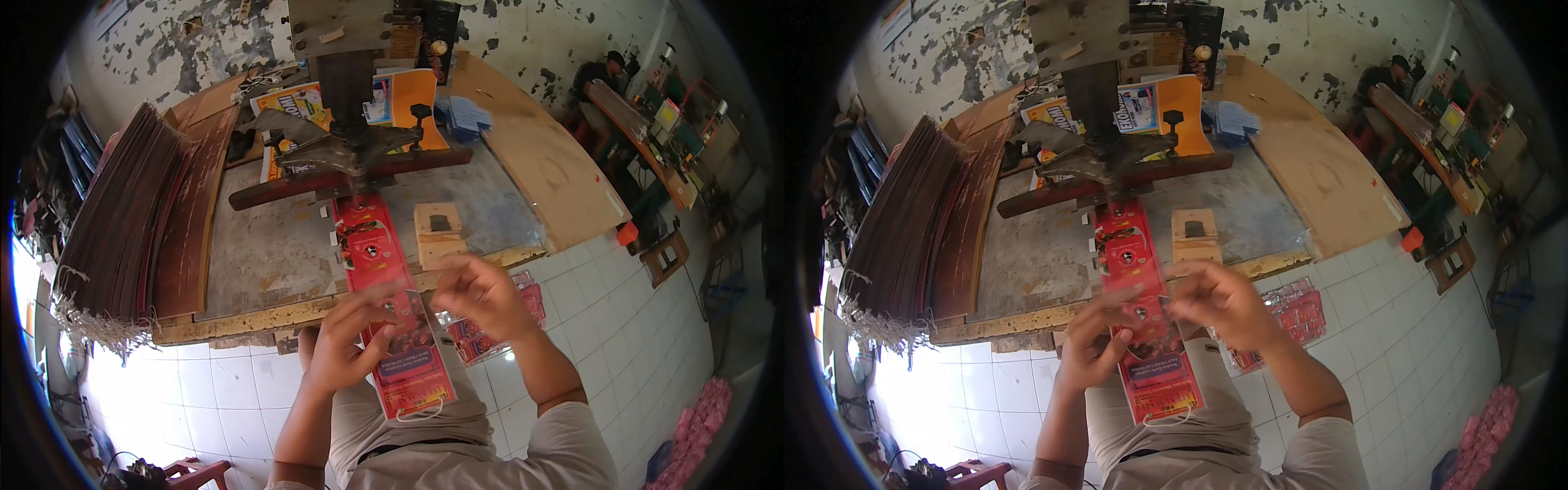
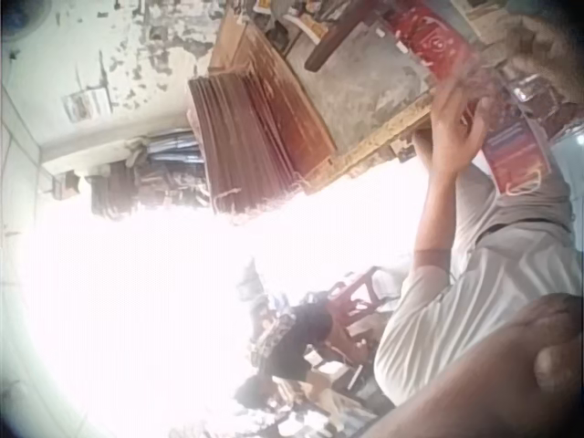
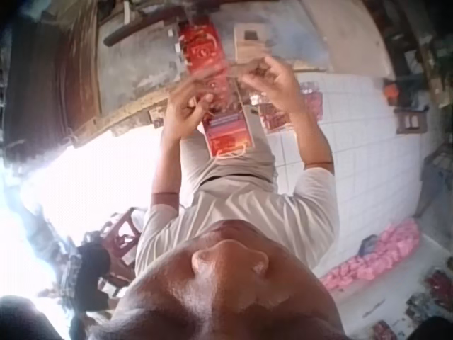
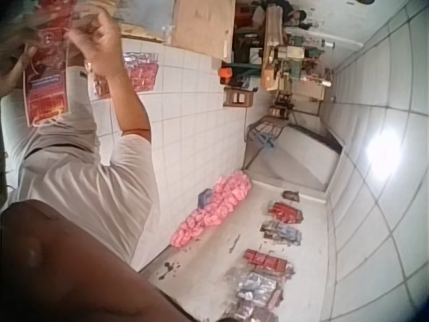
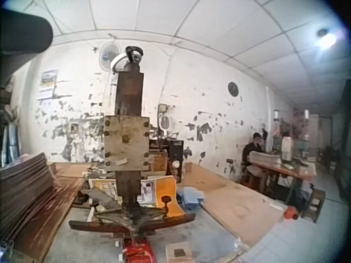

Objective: The person aligns a long red strip of packaging under a manual sealing machine, pulls the lever down to seal a section, and repeats this for multiple sections of the strip.

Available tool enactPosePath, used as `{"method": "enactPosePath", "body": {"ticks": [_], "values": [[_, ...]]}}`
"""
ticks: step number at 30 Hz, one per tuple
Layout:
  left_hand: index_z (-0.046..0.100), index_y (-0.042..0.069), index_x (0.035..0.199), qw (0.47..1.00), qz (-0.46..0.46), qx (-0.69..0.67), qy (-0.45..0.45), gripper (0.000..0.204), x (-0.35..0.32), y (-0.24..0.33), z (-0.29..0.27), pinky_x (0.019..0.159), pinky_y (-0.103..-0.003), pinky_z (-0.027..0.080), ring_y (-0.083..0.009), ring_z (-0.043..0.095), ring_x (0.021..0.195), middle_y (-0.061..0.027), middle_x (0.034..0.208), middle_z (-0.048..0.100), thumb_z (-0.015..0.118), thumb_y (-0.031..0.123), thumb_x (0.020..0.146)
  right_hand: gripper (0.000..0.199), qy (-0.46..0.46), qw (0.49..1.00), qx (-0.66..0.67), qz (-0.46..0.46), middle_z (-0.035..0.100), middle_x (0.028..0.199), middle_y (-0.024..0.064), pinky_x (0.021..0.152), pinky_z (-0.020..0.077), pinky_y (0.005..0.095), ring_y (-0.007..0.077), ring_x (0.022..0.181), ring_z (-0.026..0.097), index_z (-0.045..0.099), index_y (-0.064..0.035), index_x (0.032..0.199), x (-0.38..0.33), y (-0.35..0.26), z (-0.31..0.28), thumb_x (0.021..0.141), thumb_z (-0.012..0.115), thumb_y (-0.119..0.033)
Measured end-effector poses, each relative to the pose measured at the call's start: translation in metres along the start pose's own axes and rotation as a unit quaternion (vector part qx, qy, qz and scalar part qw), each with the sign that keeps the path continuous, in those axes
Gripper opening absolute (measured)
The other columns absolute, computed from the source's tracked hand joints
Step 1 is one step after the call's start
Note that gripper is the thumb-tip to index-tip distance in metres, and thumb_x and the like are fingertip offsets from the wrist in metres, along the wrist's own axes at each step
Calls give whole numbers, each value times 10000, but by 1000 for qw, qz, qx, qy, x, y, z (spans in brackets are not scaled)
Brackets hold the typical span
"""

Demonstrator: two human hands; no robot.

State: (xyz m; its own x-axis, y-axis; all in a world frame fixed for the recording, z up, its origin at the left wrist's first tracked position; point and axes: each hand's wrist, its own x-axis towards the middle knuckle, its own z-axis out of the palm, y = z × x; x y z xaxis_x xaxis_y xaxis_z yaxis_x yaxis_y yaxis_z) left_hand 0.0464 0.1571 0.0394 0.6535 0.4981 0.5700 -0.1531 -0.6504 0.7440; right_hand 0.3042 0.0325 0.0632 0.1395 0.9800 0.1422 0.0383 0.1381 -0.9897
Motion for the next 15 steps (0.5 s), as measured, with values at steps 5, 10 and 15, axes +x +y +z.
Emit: {"method": "enactPosePath", "body": {"ticks": [5, 10, 15], "values": [[767, 46, 1301, 981, -21, 193, -28, 337, -7, -33, -5, 1201, -531, 470, -392, 643, 1417, -155, 1535, 706, 705, 65, 971, 643, 214, 965, -103, -108, 702, 1102, 36, 900, 582, 311, 133, 937, 677, 537, -59, 1624, 34, 14, -161, 1034, 786, -115], [719, 76, 1440, 949, -18, 314, -28, 531, -29, -57, -5, 1276, -561, 397, -356, 553, 1536, -114, 1602, 664, 662, 15, 915, 695, 363, 737, -557, -125, 685, 1382, 190, 1094, 534, 468, 320, 1260, 668, 552, -60, 1623, 30, 31, -204, 1007, 839, -205], [655, 127, 1545, 927, -31, 372, -26, 674, -46, -63, -2, 1298, -565, 374, -327, 510, 1578, -65, 1699, 580, 695, 28, 880, 535, -3, 815, -542, -206, 624, 1577, 146, 1237, 455, 524, 408, 1434, 585, 702, -90, 1479, 28, 24, -74, 1005, 846, -291]]}}
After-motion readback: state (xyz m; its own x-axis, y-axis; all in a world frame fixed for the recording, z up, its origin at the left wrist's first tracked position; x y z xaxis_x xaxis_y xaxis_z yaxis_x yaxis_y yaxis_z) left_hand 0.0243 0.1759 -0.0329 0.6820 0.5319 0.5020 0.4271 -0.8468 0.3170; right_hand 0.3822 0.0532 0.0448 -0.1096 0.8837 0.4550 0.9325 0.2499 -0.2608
